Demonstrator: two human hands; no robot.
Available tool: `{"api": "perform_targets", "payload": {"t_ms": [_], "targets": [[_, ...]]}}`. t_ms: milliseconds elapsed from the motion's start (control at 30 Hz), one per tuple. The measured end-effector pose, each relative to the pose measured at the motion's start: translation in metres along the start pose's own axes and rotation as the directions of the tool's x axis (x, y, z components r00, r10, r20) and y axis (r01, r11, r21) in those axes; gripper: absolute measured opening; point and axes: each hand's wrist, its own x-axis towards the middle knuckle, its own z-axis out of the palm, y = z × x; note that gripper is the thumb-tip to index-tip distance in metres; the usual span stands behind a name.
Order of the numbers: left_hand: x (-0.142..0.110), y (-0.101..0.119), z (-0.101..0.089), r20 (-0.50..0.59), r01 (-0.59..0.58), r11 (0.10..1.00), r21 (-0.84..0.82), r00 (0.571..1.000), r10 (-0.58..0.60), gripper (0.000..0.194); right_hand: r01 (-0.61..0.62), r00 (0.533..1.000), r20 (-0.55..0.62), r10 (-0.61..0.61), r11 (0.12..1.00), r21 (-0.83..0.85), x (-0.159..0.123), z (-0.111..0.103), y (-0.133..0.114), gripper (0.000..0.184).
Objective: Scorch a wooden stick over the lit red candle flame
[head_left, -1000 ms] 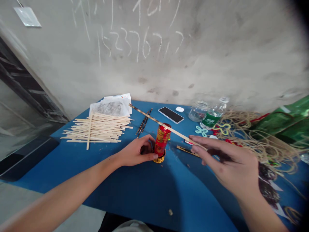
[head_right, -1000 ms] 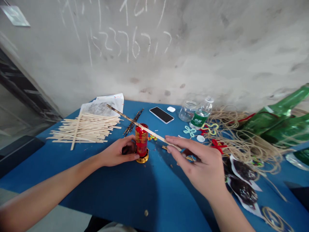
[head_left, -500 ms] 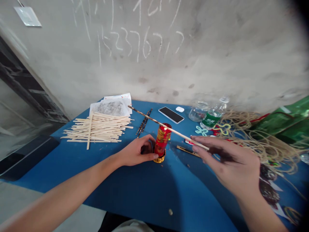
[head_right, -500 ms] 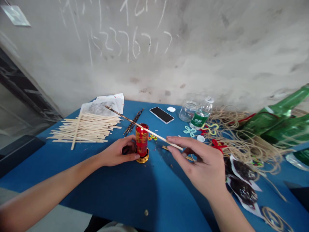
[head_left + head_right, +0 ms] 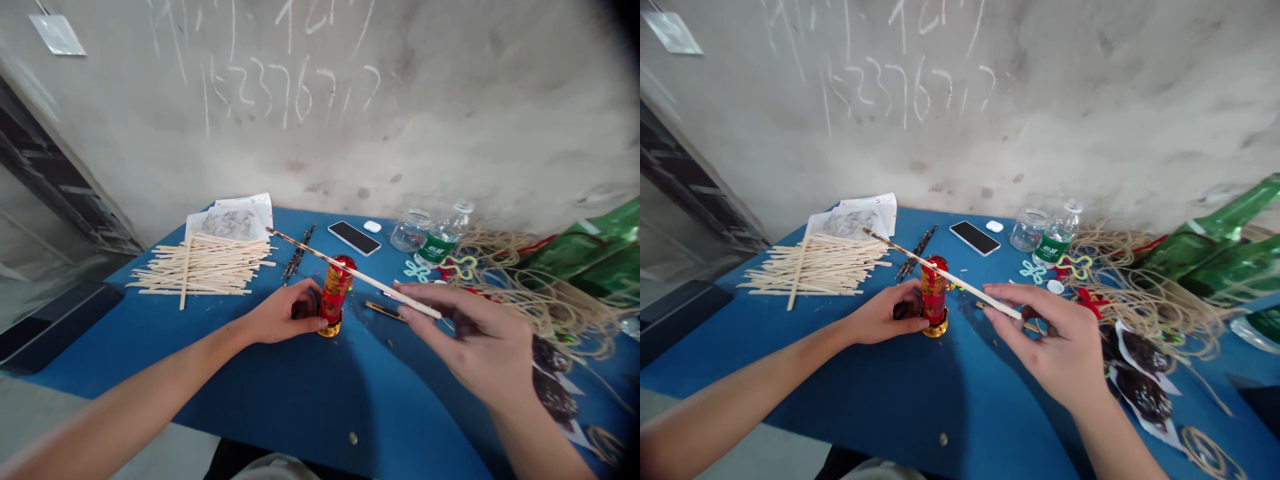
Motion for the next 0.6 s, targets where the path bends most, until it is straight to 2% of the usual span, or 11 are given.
{"api": "perform_targets", "payload": {"t_ms": [167, 300, 500, 600], "targets": [[0.0002, 0.0009, 0.0001, 0.002, 0.004, 1.0, -0.007, 1.0, -0.004, 0.051, -0.032, 0.999, 0.028, 0.032, 0.999, -0.013, -0.0007, -0.0008, 0.0003, 0.028], [0.0002, 0.0015, 0.0003, 0.0, 0.008, 1.0, -0.013, 1.0, -0.008, 0.051, -0.068, 0.997, 0.038, 0.066, 0.997, 0.041, 0.0005, -0.0027, -0.0005, 0.025], [0.0005, 0.0004, 0.0001, 0.005, 0.009, 1.0, 0.004, 1.0, -0.009, 0.051, -0.176, 0.983, 0.071, 0.171, 0.982, 0.07, 0.0008, -0.0078, -0.0003, 0.014], [0.0, -0.0002, -0.0003, 0.0, 0.008, 1.0, 0.01, 1.0, -0.008, 0.051, -0.164, 0.985, 0.064, 0.161, 0.985, 0.047, 0.0003, -0.0079, 0.0005, 0.015]]}}
